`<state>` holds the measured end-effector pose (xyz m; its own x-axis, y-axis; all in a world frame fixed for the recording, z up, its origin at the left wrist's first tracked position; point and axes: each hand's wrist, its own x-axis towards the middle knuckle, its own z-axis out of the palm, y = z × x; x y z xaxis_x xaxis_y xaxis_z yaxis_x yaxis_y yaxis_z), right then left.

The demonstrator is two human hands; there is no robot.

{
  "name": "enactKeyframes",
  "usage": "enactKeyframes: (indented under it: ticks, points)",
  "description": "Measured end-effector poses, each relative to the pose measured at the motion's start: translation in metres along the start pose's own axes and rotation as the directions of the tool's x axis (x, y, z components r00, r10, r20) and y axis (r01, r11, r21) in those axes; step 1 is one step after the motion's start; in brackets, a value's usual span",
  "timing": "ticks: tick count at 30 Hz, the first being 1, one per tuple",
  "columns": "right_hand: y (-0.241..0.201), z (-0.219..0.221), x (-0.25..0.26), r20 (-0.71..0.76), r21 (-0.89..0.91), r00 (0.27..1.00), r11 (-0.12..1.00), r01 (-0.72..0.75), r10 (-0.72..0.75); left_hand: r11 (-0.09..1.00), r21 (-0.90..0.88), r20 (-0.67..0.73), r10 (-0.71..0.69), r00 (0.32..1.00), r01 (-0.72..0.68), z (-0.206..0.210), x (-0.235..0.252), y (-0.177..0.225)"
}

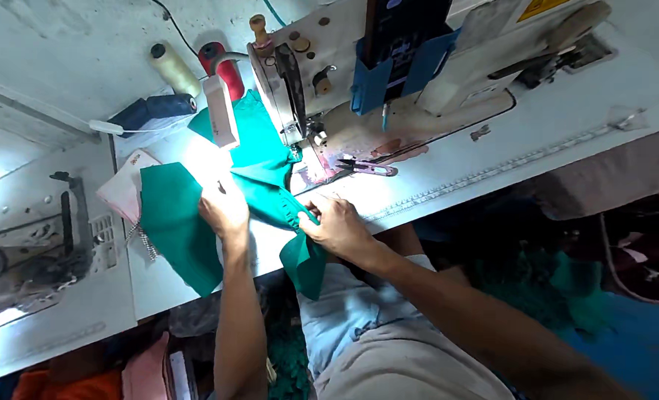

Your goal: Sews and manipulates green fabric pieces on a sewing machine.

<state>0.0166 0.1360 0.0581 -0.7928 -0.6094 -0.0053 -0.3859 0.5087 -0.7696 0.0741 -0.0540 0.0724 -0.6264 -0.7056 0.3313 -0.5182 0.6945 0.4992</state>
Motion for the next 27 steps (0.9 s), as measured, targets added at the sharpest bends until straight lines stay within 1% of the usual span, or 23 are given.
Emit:
enactKeyframes:
  ticks: [1, 2, 3, 4, 5, 6, 7, 8, 9, 10, 11, 12, 13, 14, 15, 16, 17, 19, 21, 23, 25, 27]
  points:
    - [-0.002, 0.0, -0.001, 0.005, 0.012, 1.0, 1.0, -0.002, 0.002, 0.999, 0.03, 0.018, 0.01, 1.0, -0.011, 0.0, -0.002, 0.001]
    - [-0.004, -0.001, -0.003, 0.012, 0.011, 1.0, 1.0, 0.0, 0.0, 0.996, 0.04, 0.037, 0.078, 0.996, -0.079, 0.002, -0.003, 0.0]
    - [-0.005, -0.002, -0.005, 0.02, 0.002, 1.0, 1.0, 0.008, -0.008, 0.983, 0.023, 0.081, 0.179, 0.98, -0.182, 0.004, -0.005, -0.001]
    - [-0.006, -0.001, -0.008, 0.021, -0.01, 0.999, 1.0, 0.025, -0.025, 0.953, -0.042, 0.138, 0.303, 0.943, -0.3, 0.004, -0.005, 0.001]
    - [-0.007, 0.0, -0.011, 0.021, -0.021, 0.999, 0.999, 0.048, -0.048, 0.902, -0.107, 0.212, 0.431, 0.877, -0.417, 0.002, -0.004, 0.005]
    - [-0.007, 0.001, -0.013, 0.008, -0.036, 0.997, 0.996, 0.077, -0.077, 0.845, -0.149, 0.296, 0.534, 0.792, -0.514, 0.001, 0.0, 0.01]
    - [-0.007, 0.003, -0.014, -0.014, -0.052, 0.994, 0.993, 0.107, -0.108, 0.793, -0.152, 0.371, 0.599, 0.71, -0.59, 0.001, 0.004, 0.014]
    - [-0.006, 0.003, -0.014, -0.027, -0.061, 0.992, 0.991, 0.122, -0.123, 0.753, -0.126, 0.421, 0.63, 0.652, -0.646, 0.003, 0.007, 0.016]
    - [-0.005, 0.003, -0.015, -0.026, -0.061, 0.992, 0.991, 0.123, -0.125, 0.724, -0.113, 0.439, 0.651, 0.619, -0.681, 0.004, 0.008, 0.014]
    - [-0.003, 0.004, -0.016, -0.021, -0.057, 0.993, 0.992, 0.115, -0.117, 0.709, -0.121, 0.425, 0.669, 0.61, -0.694, 0.006, 0.009, 0.01]
    - [-0.001, 0.004, -0.018, -0.016, -0.049, 0.994, 0.993, 0.106, -0.107, 0.733, -0.139, 0.403, 0.656, 0.638, -0.666, 0.007, 0.009, 0.007]
    - [0.001, 0.004, -0.018, -0.017, -0.037, 0.995, 0.995, 0.093, -0.094, 0.794, -0.152, 0.36, 0.599, 0.715, -0.589, 0.008, 0.01, 0.005]
    - [0.001, 0.002, -0.018, -0.017, -0.028, 0.997, 0.997, 0.074, -0.074, 0.881, -0.16, 0.301, 0.473, 0.828, -0.445, 0.011, 0.012, 0.006]
    - [0.002, 0.0, -0.018, -0.024, -0.022, 0.998, 0.998, 0.057, -0.058, 0.949, -0.185, 0.228, 0.295, 0.928, -0.257, 0.016, 0.015, 0.008]
    - [0.002, -0.002, -0.018, -0.038, -0.027, 0.998, 0.998, 0.054, -0.055, 0.973, -0.219, 0.196, 0.112, 0.974, -0.068, 0.019, 0.02, 0.009]
    - [0.003, -0.003, -0.019, -0.047, -0.042, 0.997, 0.997, 0.06, -0.062, 0.965, -0.253, 0.199, -0.023, 0.98, 0.074, 0.023, 0.025, 0.007]
    - [0.005, -0.003, -0.021, -0.045, -0.058, 0.996, 0.996, 0.069, -0.072, 0.951, -0.269, 0.203, -0.095, 0.975, 0.149, 0.025, 0.029, 0.003]
    - [0.009, -0.004, -0.024, -0.028, -0.078, 0.997, 0.995, 0.07, -0.072, 0.95, -0.225, 0.236, -0.16, 0.958, 0.214, 0.023, 0.031, 0.003]
    - [0.013, -0.008, -0.026, 0.014, -0.094, 1.0, 0.995, 0.029, -0.028, 0.967, -0.137, 0.27, -0.171, 0.947, 0.214, 0.017, 0.022, 0.006]
    - [0.015, -0.016, -0.024, 0.018, -0.156, 1.0, 0.988, 0.006, -0.003, 0.968, -0.165, 0.229, -0.15, 0.962, 0.19, 0.019, 0.021, 0.001]
    - [0.013, -0.022, -0.017, -0.047, -0.19, 0.999, 0.982, 0.004, -0.013, 0.957, -0.252, 0.203, -0.093, 0.975, 0.144, 0.018, 0.02, -0.007]
    - [0.006, -0.021, -0.005, -0.168, -0.21, 0.983, 0.977, 0.04, -0.076, 0.947, -0.289, 0.208, -0.082, 0.975, 0.141, 0.021, 0.019, -0.008]
